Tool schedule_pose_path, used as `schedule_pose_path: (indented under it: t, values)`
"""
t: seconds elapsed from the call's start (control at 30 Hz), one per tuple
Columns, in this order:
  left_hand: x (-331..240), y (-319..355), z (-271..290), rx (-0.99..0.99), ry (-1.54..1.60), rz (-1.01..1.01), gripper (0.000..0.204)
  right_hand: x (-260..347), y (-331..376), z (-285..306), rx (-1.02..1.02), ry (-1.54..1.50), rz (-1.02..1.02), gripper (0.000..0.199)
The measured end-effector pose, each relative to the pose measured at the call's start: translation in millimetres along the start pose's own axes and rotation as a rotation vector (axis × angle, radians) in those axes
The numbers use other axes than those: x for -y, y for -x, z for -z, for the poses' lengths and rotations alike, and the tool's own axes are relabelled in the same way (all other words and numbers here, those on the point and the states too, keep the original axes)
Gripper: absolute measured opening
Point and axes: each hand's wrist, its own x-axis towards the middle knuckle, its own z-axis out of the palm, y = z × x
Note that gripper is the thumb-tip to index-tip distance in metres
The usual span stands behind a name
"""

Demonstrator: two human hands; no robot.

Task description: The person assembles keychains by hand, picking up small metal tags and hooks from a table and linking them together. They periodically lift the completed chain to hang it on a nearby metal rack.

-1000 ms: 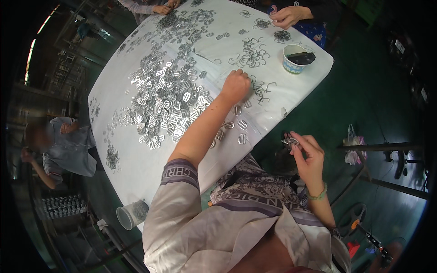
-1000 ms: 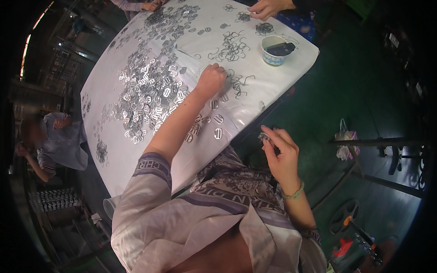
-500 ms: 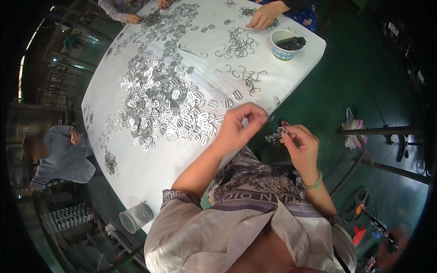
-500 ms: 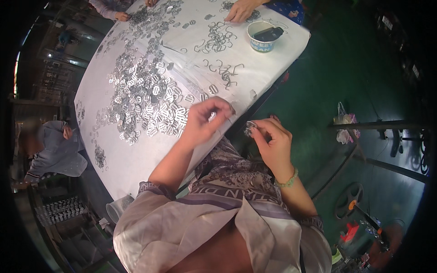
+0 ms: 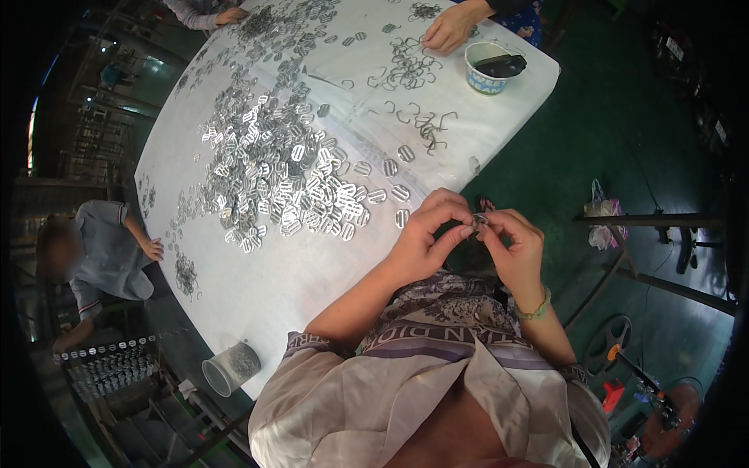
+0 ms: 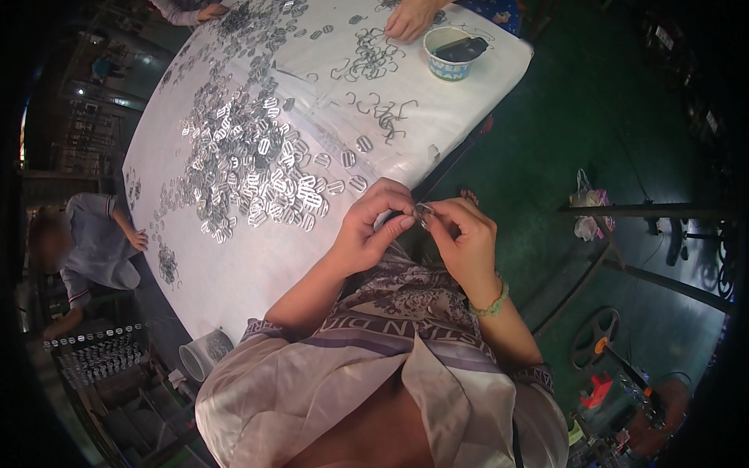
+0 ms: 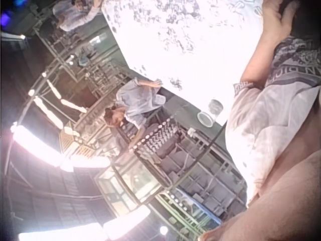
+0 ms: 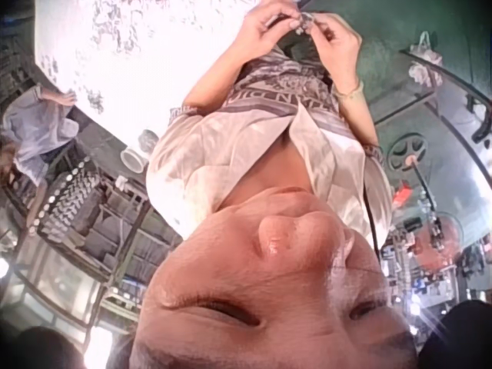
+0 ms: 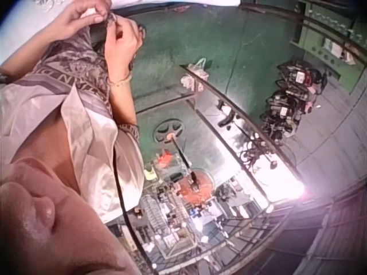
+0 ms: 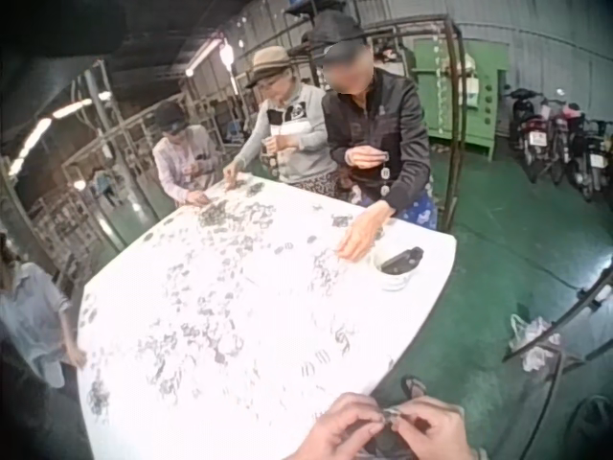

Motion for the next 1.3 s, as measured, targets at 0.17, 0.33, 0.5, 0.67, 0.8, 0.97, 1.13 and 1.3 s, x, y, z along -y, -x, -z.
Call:
schedule_pose_path:
  t: [0.17,0.33,0.5,0.67,0.8,0.97,1.13,1.3]
  values:
    - [1.8,4.4,-3.8,-0.044,-0.043,0.006,0.012,-1.4,1.3,-1.8,0.024,0.014,0.0,0.014]
    - [-0.8,6.5,-4.0,-0.068,-0.065,0.01,0.008,-0.6,1.4,-2.6,0.018,0.038,-0.006,0.013]
    - [4.2,9.5,-3.7,-0.081,-0.103,-0.01,0.008,0.9,2.7,-4.6,0.033,0.035,0.002,0.012]
    - [2.8,19.9,-7.0,-0.101,-0.06,0.029,0.007,-2.4,-7.1,5.2,0.218,-0.007,0.126,0.012]
    - [-3.1,29.8,-6.5,-0.085,-0.169,-0.01,0.012,-31.6,-28.4,4.2,0.214,-0.021,0.003,0.01]
    - [-1.6,40.1,-11.9,-0.056,-0.235,-0.043,0.019,-57.7,-58.3,-57.5,0.437,0.165,0.221,0.023]
    - [0.6,47.8,-13.4,-0.061,-0.222,-0.061,0.019,-62.6,-75.7,-100.6,0.575,0.379,0.295,0.027]
    - [3.6,49.5,-13.1,-0.083,-0.204,-0.059,0.018,-70.8,-82.1,-108.2,0.578,0.553,0.442,0.021]
